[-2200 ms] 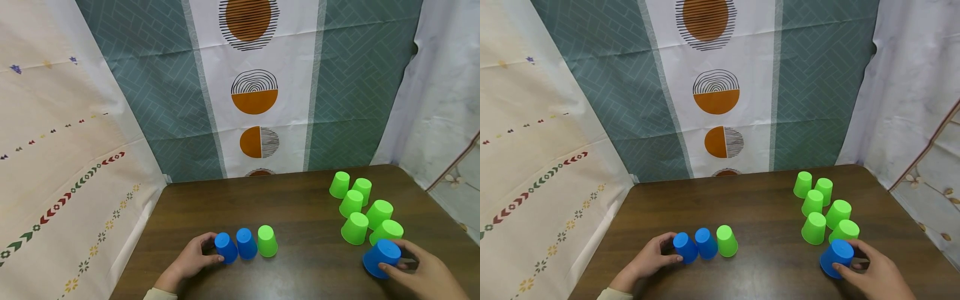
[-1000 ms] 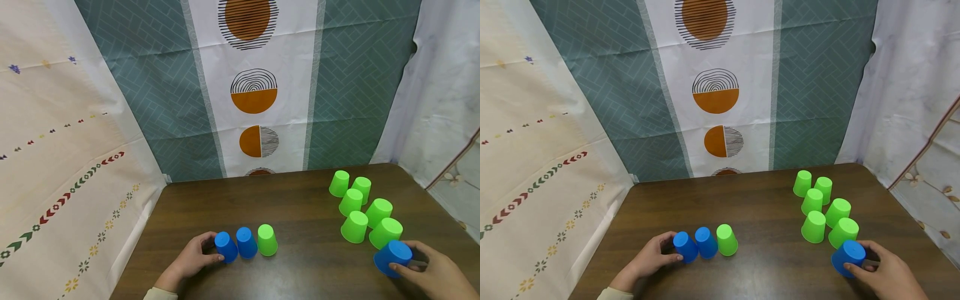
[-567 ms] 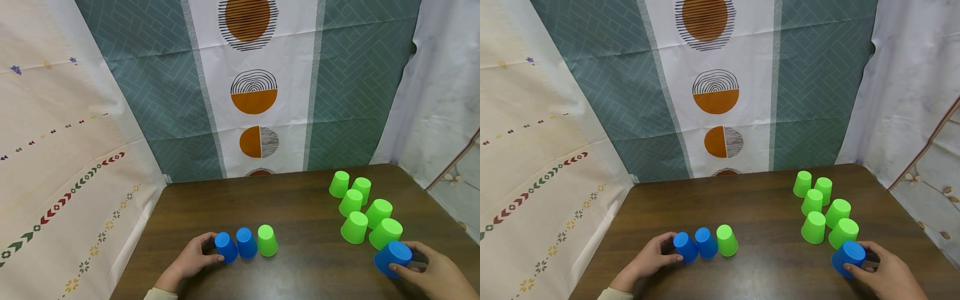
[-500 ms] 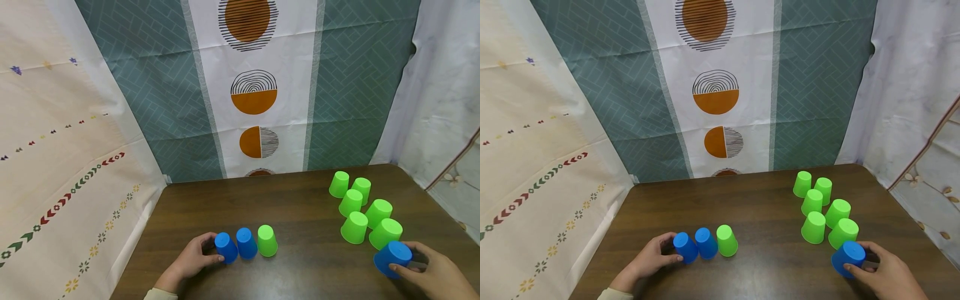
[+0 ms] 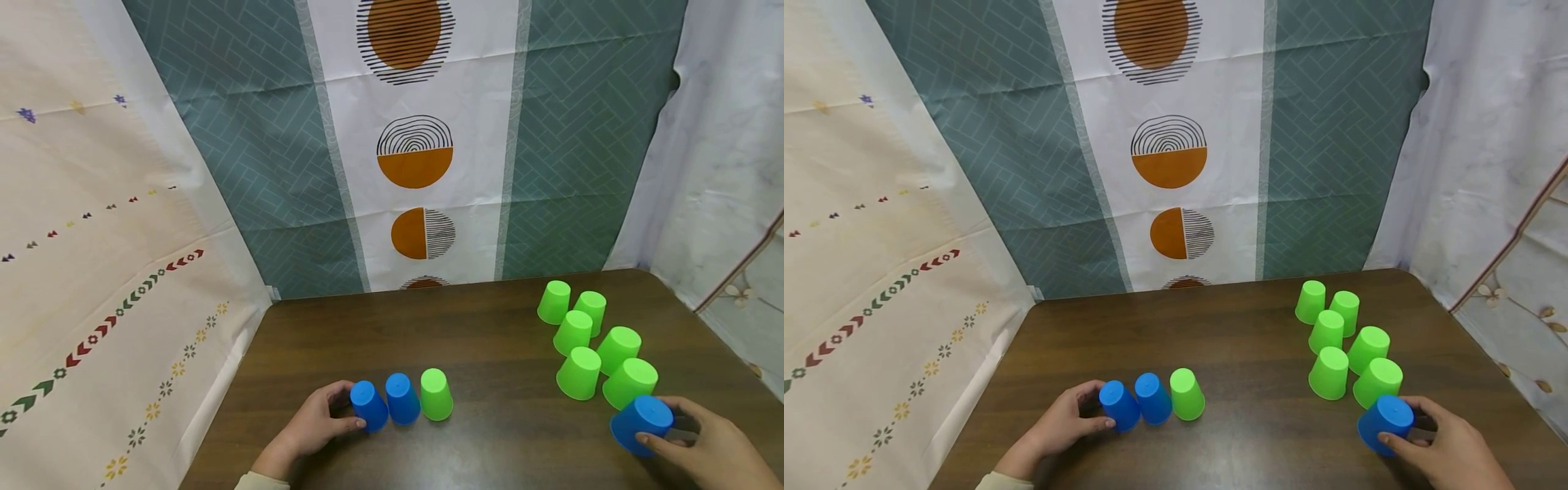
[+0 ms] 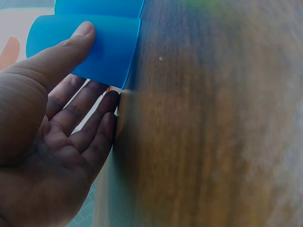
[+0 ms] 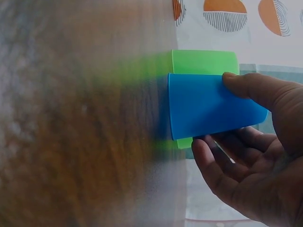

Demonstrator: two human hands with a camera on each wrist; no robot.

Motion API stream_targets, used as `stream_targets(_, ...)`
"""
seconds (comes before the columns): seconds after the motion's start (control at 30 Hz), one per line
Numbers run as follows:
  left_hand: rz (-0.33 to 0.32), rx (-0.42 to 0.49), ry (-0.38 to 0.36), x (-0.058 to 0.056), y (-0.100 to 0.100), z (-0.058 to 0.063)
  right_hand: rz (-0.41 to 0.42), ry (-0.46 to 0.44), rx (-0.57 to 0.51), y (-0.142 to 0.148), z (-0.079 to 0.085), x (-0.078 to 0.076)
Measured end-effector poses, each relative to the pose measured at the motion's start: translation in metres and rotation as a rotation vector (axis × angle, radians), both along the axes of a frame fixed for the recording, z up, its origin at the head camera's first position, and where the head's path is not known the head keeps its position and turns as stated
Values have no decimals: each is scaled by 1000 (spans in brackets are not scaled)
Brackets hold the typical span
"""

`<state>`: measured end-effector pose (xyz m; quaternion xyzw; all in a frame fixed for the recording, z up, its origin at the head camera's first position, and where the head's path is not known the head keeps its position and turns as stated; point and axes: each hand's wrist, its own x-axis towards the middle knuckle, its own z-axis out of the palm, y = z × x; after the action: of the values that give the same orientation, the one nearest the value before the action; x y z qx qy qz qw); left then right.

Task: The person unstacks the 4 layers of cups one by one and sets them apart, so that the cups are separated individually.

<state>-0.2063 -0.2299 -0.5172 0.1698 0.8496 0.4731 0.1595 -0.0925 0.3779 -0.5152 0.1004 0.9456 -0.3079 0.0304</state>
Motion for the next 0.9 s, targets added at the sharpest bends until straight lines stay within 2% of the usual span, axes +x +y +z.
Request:
stream_targets(0.23, -11, 5, 23, 1, 1, 1, 13, -10, -18, 1, 0, 0)
stream_targets(0.6, -13, 15, 16, 2, 2, 2, 9, -31, -12, -5, 10, 3)
stream_targets(0.9, -16, 4, 17, 0, 0, -1, 12, 7, -22, -1, 2, 2)
